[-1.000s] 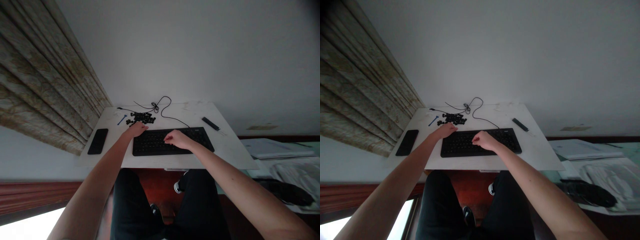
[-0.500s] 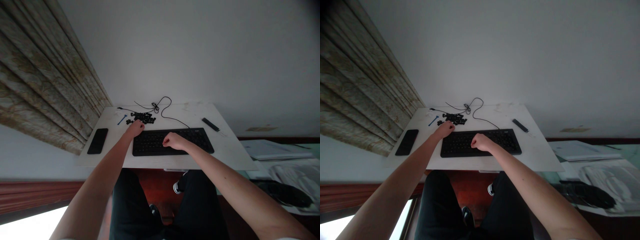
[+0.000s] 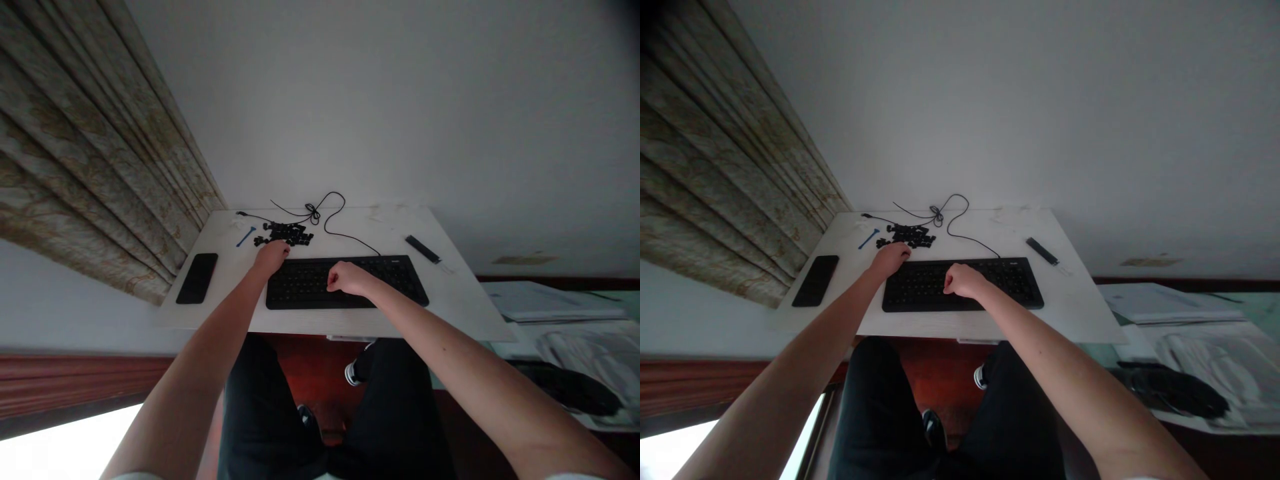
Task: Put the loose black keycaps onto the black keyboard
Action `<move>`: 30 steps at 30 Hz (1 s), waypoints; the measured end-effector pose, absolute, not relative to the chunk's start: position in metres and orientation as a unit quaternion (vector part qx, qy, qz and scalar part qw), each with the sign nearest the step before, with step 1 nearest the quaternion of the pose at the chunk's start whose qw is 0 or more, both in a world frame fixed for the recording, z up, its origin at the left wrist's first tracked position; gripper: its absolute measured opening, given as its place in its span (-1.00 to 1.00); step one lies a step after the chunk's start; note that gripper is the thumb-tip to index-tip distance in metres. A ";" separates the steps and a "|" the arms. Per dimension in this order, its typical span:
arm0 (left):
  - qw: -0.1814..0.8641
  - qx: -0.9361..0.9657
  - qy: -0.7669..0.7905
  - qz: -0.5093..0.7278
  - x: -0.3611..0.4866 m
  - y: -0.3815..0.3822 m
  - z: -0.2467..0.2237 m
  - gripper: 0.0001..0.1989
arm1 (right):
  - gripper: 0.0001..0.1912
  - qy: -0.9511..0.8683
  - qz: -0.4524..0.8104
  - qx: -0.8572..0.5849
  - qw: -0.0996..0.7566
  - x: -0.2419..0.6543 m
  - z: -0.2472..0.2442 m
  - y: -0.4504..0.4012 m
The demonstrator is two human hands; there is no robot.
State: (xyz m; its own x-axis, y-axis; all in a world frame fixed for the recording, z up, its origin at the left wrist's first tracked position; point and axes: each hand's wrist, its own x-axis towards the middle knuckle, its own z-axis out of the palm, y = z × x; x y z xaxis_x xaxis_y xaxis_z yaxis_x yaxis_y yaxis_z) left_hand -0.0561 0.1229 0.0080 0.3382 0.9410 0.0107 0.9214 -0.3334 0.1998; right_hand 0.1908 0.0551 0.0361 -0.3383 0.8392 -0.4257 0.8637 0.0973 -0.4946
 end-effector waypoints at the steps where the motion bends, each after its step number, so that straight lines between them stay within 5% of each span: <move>1: 0.076 0.815 0.572 0.058 -0.056 0.123 0.009 -0.77 | -0.88 0.737 -0.343 0.582 0.024 0.191 0.037 0.056; 9: 0.058 0.825 0.562 0.036 -0.048 0.124 0.014 -0.71 | -0.67 0.728 -0.297 0.608 0.106 0.184 0.051 0.064; 20: 0.103 0.812 0.561 0.120 -0.037 0.122 0.023 -0.71 | -0.73 0.738 -0.296 0.600 0.090 0.183 0.052 0.061; 23: 0.224 0.752 0.564 0.255 -0.031 0.117 0.023 -0.75 | -0.78 0.742 -0.341 0.577 0.031 0.191 0.050 0.062; 30: 0.571 0.459 0.484 0.478 -0.009 0.084 0.023 -0.76 | -0.77 0.675 -0.337 0.597 -0.272 0.211 0.043 0.064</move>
State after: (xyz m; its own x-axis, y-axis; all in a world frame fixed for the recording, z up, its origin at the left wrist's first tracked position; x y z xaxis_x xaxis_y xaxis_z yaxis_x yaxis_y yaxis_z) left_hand -0.0092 0.0844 0.0231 0.0734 0.9907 -0.1144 -0.1022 0.1216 0.9873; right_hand 0.2114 0.0642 0.0433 -0.1381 0.9898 -0.0349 0.6225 0.0594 -0.7804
